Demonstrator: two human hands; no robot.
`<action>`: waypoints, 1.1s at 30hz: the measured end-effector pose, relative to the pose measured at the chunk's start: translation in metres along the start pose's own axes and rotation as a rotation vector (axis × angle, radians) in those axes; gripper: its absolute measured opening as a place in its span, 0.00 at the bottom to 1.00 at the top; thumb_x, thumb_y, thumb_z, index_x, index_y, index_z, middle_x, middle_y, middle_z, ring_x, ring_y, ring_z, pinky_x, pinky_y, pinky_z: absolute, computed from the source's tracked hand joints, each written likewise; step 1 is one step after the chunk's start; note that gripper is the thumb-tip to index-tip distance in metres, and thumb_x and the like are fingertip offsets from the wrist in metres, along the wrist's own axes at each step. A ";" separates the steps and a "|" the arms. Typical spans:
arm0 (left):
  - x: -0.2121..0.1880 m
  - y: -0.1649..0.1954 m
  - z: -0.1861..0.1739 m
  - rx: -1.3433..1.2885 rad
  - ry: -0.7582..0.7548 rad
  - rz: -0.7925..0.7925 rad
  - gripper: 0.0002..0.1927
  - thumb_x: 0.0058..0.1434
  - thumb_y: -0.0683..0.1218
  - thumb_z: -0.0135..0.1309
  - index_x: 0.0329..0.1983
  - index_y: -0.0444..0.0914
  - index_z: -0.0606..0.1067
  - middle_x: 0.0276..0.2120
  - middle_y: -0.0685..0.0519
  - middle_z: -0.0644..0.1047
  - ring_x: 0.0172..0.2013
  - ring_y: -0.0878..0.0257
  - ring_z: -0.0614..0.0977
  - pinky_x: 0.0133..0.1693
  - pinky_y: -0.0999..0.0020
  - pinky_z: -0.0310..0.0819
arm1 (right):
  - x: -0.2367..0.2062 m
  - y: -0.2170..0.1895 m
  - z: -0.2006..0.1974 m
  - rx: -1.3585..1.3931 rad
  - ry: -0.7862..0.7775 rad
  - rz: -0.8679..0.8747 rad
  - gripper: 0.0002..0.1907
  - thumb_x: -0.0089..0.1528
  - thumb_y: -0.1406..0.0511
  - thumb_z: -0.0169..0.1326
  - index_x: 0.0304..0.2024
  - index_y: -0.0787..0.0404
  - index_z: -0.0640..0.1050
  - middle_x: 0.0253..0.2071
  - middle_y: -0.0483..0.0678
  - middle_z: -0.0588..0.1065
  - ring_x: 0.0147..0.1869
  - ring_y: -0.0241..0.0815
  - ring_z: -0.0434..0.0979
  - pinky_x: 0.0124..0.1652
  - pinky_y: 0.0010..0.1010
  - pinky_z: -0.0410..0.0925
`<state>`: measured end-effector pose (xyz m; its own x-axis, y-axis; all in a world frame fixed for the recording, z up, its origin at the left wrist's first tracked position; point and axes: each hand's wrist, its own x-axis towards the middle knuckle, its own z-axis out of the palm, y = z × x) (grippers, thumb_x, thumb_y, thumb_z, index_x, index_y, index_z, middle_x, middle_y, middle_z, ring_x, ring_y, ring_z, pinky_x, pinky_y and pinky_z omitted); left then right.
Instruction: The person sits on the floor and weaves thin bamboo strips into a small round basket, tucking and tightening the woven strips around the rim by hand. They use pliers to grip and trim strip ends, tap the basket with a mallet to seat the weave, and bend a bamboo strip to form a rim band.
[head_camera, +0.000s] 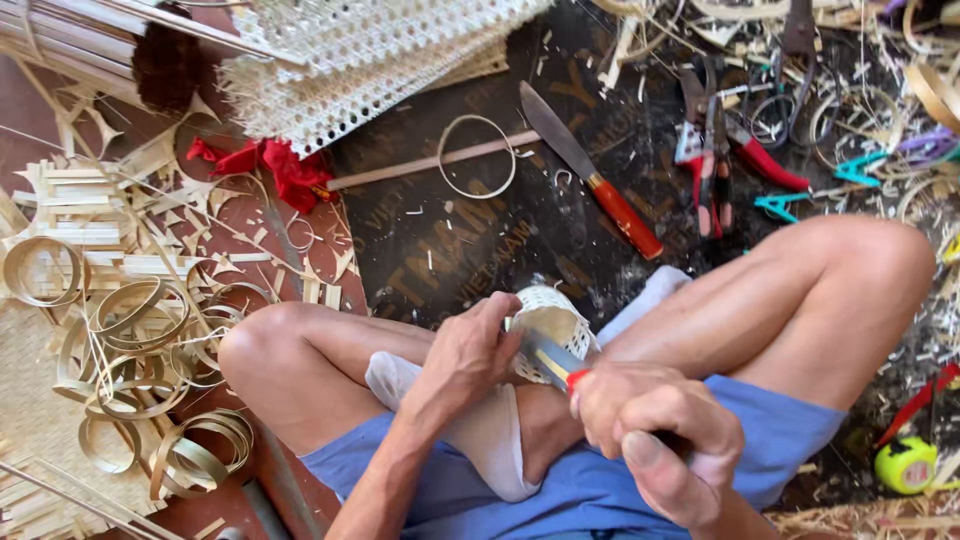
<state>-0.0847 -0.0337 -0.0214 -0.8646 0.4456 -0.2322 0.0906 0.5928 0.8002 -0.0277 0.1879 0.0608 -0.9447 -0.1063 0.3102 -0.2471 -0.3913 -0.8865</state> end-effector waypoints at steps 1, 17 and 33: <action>-0.001 -0.002 0.005 -0.011 0.041 0.037 0.20 0.62 0.42 0.56 0.58 0.37 0.71 0.41 0.42 0.79 0.36 0.43 0.82 0.37 0.52 0.77 | 0.004 -0.003 0.001 -0.037 -0.003 0.005 0.05 0.66 0.70 0.48 0.36 0.67 0.70 0.27 0.49 0.73 0.27 0.40 0.72 0.33 0.38 0.70; -0.008 -0.001 0.019 0.073 0.122 0.130 0.25 0.52 0.43 0.55 0.54 0.31 0.70 0.45 0.37 0.78 0.33 0.40 0.81 0.33 0.45 0.75 | 0.033 -0.014 0.025 -0.114 -0.012 0.019 0.06 0.70 0.68 0.49 0.41 0.67 0.71 0.25 0.49 0.72 0.26 0.40 0.71 0.35 0.41 0.71; 0.013 -0.019 0.015 0.166 -0.065 0.107 0.05 0.64 0.42 0.47 0.40 0.35 0.70 0.32 0.40 0.79 0.33 0.41 0.82 0.32 0.47 0.75 | 0.010 -0.009 0.027 -0.136 0.137 0.025 0.03 0.71 0.69 0.48 0.45 0.64 0.71 0.27 0.50 0.72 0.28 0.38 0.70 0.33 0.38 0.68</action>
<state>-0.0901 -0.0295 -0.0474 -0.8122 0.5513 -0.1905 0.2650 0.6397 0.7215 -0.0294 0.1651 0.0812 -0.9691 0.0144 0.2462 -0.2413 -0.2622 -0.9344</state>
